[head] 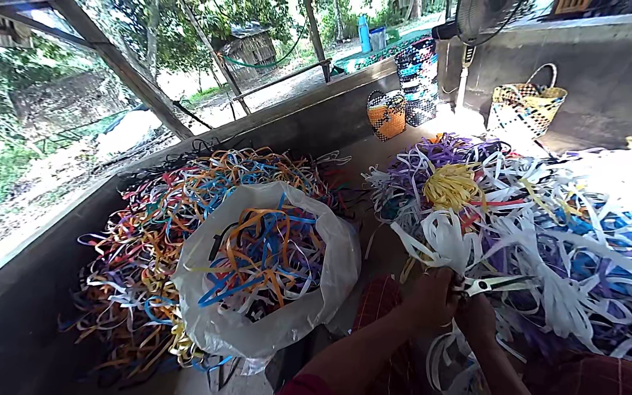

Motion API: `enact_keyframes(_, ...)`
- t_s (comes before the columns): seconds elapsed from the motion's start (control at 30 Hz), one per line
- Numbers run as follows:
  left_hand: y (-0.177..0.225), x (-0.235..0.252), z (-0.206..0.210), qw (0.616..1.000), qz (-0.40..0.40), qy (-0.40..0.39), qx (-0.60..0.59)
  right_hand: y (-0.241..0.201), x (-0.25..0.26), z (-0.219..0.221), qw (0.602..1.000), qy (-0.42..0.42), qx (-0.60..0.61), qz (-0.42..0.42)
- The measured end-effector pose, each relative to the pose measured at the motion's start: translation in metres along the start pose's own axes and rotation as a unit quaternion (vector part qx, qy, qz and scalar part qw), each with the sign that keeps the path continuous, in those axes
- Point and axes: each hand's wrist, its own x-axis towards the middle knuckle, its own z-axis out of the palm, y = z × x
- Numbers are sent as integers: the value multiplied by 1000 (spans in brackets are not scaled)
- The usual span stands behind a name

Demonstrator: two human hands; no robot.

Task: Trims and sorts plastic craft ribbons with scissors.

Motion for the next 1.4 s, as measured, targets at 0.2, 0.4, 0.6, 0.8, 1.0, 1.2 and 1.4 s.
enact_keyframes(0.2, -7, -4, 12, 995, 78, 63, 18, -59, -16, -70, 969, -227, 85, 55)
enact_keyframes(0.4, -2, -2, 6, 996, -84, -32, -4, -26, 0, -46, 976, -209, -54, 24)
enact_keyframes(0.6, -3, 4, -14, 991, -86, -100, -20, 23, 16, 18, 994, -98, -1, -39)
enact_keyframes(0.8, -8, -15, -14, 987, -82, -135, -20, 22, 18, -3, 999, -47, 2, -12)
enact_keyframes(1.0, 3, -16, -35, 988, -37, -145, -38, 17, 9, -1, 994, -90, -62, 16)
enact_keyframes(1.2, 23, -29, -55, 980, -173, -99, 6, 15, 12, -18, 994, -99, -23, -33)
enact_keyframes(1.4, -9, -36, -66, 994, -73, -15, -74, 27, 30, -28, 995, -81, -58, 9)
